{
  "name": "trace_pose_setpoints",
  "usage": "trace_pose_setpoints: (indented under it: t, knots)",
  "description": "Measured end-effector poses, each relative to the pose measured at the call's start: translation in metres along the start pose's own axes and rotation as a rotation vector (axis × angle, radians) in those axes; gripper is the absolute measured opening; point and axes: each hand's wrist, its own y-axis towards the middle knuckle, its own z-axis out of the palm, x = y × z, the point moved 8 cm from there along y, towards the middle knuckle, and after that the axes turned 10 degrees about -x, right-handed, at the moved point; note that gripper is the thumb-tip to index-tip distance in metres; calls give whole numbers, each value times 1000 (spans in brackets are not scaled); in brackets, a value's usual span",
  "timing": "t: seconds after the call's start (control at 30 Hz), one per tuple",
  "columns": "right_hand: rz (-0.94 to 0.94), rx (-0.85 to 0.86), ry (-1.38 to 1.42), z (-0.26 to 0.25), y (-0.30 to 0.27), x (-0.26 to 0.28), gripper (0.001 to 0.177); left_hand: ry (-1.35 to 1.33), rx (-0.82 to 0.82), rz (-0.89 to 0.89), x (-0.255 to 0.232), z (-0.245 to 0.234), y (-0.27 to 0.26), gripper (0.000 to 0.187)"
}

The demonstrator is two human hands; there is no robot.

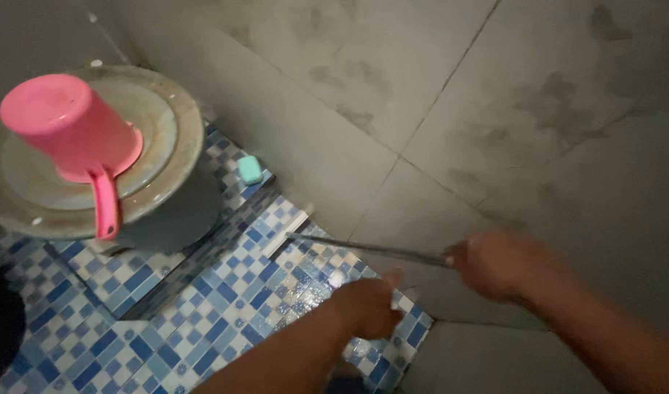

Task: The person uses a squeegee to push water across a tiled floor in a small room. They repeatedly move the squeegee back and forth to clear water from the surface. The person then picks up a pink cup and scoops water from a bucket.

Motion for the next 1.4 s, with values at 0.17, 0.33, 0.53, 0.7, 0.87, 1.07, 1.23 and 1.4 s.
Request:
trace_pose_setpoints:
  t: [0.17, 0.33, 0.53, 0.7, 0.87, 1.07, 1.23, 1.4]
  knots:
    - [-84, -187, 11, -36, 9, 16, 41, 40, 3, -199, 33, -25, -17, 79]
    - [-14, -105, 165, -33, -12, 40, 40, 60, -58, -211, 33, -37, -23, 84]
    - [-87, -75, 282, 38, -30, 89, 37, 20, -78, -206, 22, -40, -26, 85]
    - [-127, -21, 243, 55, -41, 76, 36, 12, 44, 94, -5, -7, -25, 61]
    - [-130, 112, 130, 55, -65, 32, 34, -99, 61, 54, -42, 21, -29, 66]
    - [62, -79, 456, 69, -88, 61, 34, 11, 131, -33, -15, 26, -48, 68]
    - [-129, -101, 340, 92, -94, 159, 46, 185, 150, -9, 67, 18, -90, 71]
    - [-93, -76, 285, 79, -117, 177, 42, 126, 246, 39, 80, 16, -118, 92]
